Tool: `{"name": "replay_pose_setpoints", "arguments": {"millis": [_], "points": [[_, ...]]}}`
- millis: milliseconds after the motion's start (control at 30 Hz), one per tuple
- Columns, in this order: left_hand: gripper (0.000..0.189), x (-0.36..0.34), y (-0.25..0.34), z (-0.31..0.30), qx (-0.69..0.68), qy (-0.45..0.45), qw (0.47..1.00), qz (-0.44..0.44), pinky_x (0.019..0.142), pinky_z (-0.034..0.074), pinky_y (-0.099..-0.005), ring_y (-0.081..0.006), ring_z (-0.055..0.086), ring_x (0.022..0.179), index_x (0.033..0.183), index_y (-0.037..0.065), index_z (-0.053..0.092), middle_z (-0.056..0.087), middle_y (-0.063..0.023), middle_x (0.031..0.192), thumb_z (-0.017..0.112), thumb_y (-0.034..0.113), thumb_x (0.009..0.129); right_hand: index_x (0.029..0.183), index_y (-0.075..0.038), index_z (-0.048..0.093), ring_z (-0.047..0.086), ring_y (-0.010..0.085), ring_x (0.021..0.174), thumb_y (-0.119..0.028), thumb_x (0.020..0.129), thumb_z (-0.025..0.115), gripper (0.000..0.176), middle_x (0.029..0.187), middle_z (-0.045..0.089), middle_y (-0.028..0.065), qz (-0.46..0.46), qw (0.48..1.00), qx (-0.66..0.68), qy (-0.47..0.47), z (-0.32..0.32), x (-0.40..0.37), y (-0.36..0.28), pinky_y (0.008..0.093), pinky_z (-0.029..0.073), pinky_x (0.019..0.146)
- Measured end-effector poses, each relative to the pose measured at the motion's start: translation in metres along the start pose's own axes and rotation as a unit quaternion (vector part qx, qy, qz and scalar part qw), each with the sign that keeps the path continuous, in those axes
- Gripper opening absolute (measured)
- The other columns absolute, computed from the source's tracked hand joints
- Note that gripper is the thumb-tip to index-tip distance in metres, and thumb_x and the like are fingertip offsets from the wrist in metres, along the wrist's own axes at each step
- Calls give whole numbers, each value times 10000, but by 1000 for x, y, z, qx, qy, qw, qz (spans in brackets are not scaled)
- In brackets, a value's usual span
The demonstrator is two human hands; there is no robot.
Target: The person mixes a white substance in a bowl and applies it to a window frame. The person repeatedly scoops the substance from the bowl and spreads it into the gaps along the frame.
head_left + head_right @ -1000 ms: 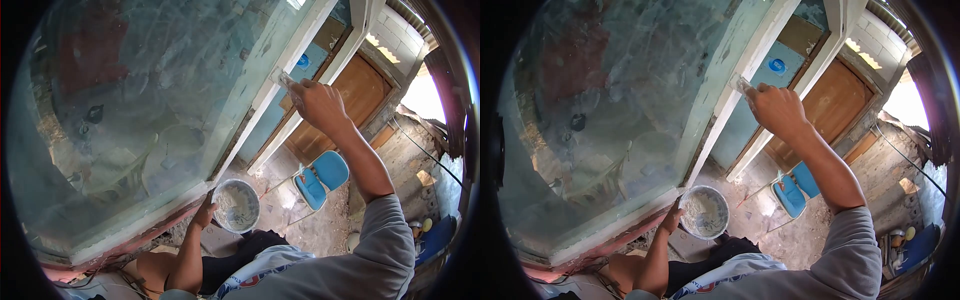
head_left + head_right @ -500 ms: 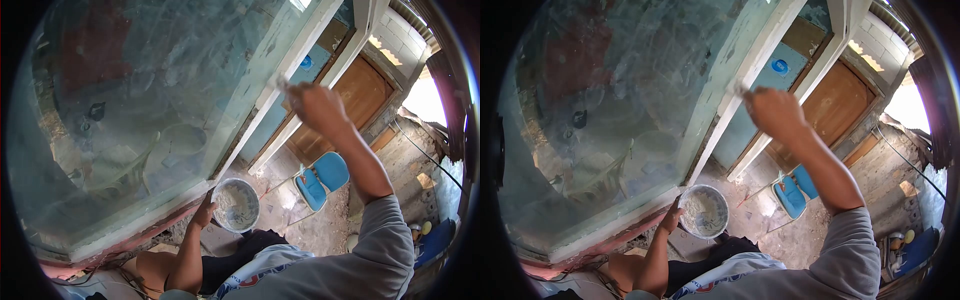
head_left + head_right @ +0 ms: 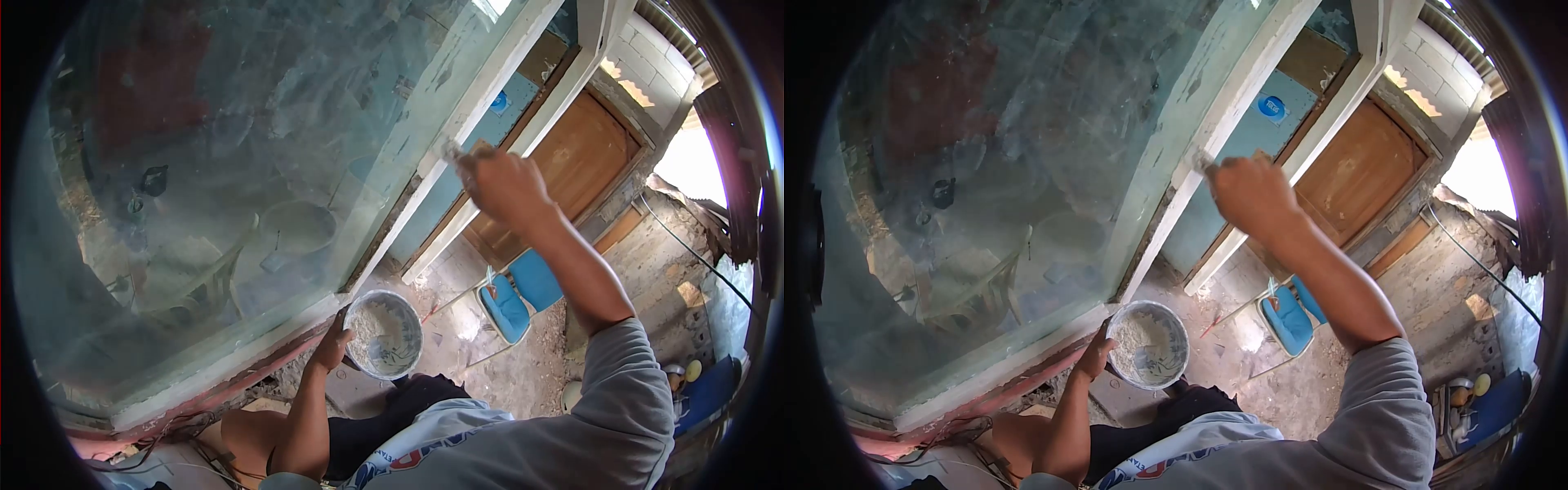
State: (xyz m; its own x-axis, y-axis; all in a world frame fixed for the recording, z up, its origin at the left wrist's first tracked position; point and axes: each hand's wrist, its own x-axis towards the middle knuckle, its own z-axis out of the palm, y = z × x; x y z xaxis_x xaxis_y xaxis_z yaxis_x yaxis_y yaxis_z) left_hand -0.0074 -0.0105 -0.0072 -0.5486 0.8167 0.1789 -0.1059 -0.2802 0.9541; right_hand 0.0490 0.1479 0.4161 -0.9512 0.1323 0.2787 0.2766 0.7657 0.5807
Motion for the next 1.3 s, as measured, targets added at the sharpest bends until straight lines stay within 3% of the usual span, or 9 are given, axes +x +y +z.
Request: {"name": "replay_pose_setpoints", "arguments": {"millis": [167, 267, 367, 500, 700, 900, 1067, 1133, 1300], "points": [[730, -2, 7, 0, -10, 0, 1000, -4, 1218, 147, -354, -275, 214, 1496, 1541, -21, 252, 299, -169, 1583, 472, 117, 858, 1081, -91, 692, 718, 334, 851, -117, 928, 531, 224, 948, 697, 126, -90, 992, -8, -85, 47, -12, -25, 463, 595, 680], [738, -1, 7, 2, -18, 11, 1000, -4, 1223, 134, -357, -270, 197, 1504, 1542, -23, 248, 290, -167, 1588, 467, 110, 849, 1122, -130, 692, 703, 319, 802, -185, 963, 522, 240, 938, 685, 125, -29, 997, 57, -50, 4, -11, -17, 462, 587, 669], [688, -3, -2, 1, 2, 30, 1000, 8, 1193, 203, -340, -250, 317, 1440, 1508, -9, 329, 403, -149, 1516, 476, 111, 846, 1129, -148, 692, 692, 319, 791, -177, 912, 612, 232, 936, 676, 117, -8, 995, 50, 83, -28, -4, 25, 452, 574, 678], [732, 0, 0, -2, 3, 15, 1000, -13, 1215, 156, -349, -277, 220, 1495, 1531, -27, 265, 314, -172, 1571, 471, 119, 844, 1153, -172, 689, 685, 323, 777, -141, 836, 697, 319, 927, 676, 83, -32, 991, 26, 130, -39, 2, 52, 443, 567, 665], [680, 0, -6, -2, 10, 28, 1000, 11, 1193, 207, -346, -255, 320, 1437, 1505, -15, 328, 407, -152, 1513, 472, 114, 853, 1197, -205, 670, 677, 300, 705, -169, 796, 752, 410, 948, 657, 38, -90, 977, 5, 192, 11, 4, 62, 434, 562, 624], [745, -2, -5, -2, 0, 5, 1000, -15, 1219, 151, -356, -269, 210, 1502, 1540, -22, 256, 300, -172, 1584, 490, 122, 848, 1209, -216, 657, 661, 263, 630, -133, 779, 751, 447, 927, 640, 14, -140, 954, 20, 264, 50, 10, 96, 393, 556, 546], [757, -5, -4, -3, -2, 13, 1000, -14, 1222, 141, -353, -271, 193, 1509, 1548, -21, 242, 284, -173, 1596, 494, 128, 849, 1219, -224, 652, 674, 249, 639, -135, 767, 754, 472, 996, 666, -1, -96, 964, 36, 247, 48, -20, 90, 386, 567, 539], [756, -5, 4, -1, -13, 9, 1000, -18, 1222, 141, -353, -273, 195, 1508, 1546, -23, 244, 284, -174, 1596, 495, 131, 850, 1154, -166, 688, 659, 262, 646, -95, 775, 755, 391, 892, 660, 41, -90, 965, 44, 244, 32, -24, 71, 386, 543, 529], [757, -3, -1, 0, -5, 6, 1000, -28, 1221, 142, -353, -278, 202, 1506, 1545, -23, 248, 288, -173, 1594, 495, 133, 847, 1131, -181, 678, 681, 295, 688, -196, 825, 737, 312, 953, 660, 38, -25, 985, -7, 172, 6, -13, 55, 426, 564, 591]]}}
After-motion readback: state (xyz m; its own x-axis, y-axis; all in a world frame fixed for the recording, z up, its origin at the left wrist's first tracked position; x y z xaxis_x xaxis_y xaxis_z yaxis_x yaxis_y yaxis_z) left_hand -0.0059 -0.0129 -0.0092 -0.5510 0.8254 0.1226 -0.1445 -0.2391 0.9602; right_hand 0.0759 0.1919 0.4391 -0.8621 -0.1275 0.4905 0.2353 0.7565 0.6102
